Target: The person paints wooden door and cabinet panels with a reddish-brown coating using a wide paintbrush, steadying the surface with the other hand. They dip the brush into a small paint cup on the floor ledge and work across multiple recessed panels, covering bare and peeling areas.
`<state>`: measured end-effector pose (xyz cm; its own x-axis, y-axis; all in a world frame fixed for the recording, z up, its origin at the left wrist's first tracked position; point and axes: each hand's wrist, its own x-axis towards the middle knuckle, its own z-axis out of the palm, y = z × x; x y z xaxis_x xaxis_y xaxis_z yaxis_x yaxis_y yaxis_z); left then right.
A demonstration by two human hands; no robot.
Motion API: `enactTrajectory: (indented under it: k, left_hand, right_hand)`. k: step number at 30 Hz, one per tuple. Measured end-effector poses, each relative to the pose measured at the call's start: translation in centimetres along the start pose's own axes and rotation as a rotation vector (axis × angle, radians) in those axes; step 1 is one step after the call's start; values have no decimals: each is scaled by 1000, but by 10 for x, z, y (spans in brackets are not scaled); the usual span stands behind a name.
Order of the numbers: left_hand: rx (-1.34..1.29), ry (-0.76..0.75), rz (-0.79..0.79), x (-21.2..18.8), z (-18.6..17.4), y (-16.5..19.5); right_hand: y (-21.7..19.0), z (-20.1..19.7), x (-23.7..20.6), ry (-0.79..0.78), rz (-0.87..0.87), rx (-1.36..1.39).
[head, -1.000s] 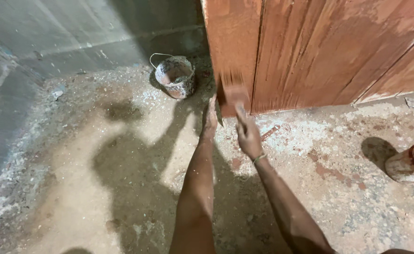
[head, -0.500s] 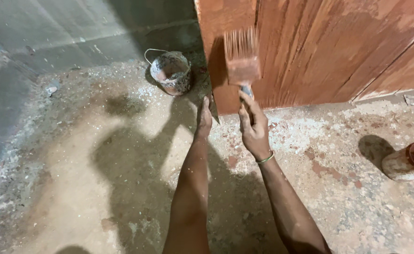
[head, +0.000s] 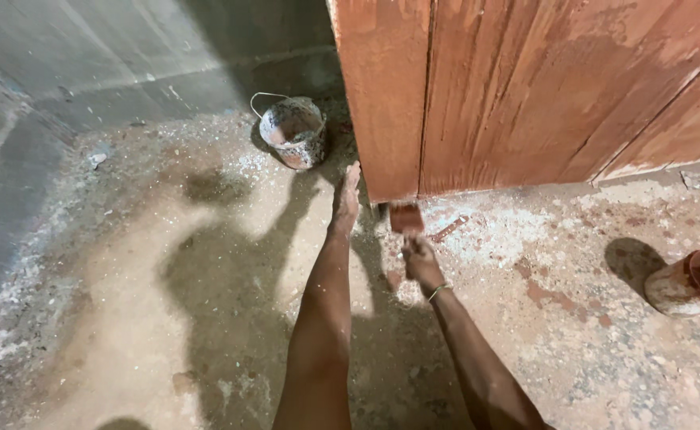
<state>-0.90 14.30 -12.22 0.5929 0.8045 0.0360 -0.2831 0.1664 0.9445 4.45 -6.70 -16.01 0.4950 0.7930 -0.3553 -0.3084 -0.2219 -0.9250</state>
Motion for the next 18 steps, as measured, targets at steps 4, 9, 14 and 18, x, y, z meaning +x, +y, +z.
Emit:
enactTrajectory:
  k: [4, 9, 14, 18]
  left_hand:
    - [-48, -41, 129, 5, -4, -4]
    - [-220, -86, 114, 6, -4, -7]
    - [-42, -23, 43, 0, -6, -7]
    - [88, -72, -15, -3, -5, 0]
  right_hand:
    - [-99, 0, -29, 4, -400, -23]
    - [-155, 1, -60, -149, -902, 138]
    - [-88, 13, -1, -29, -598, -16]
    - [11, 9, 15, 22, -47, -60]
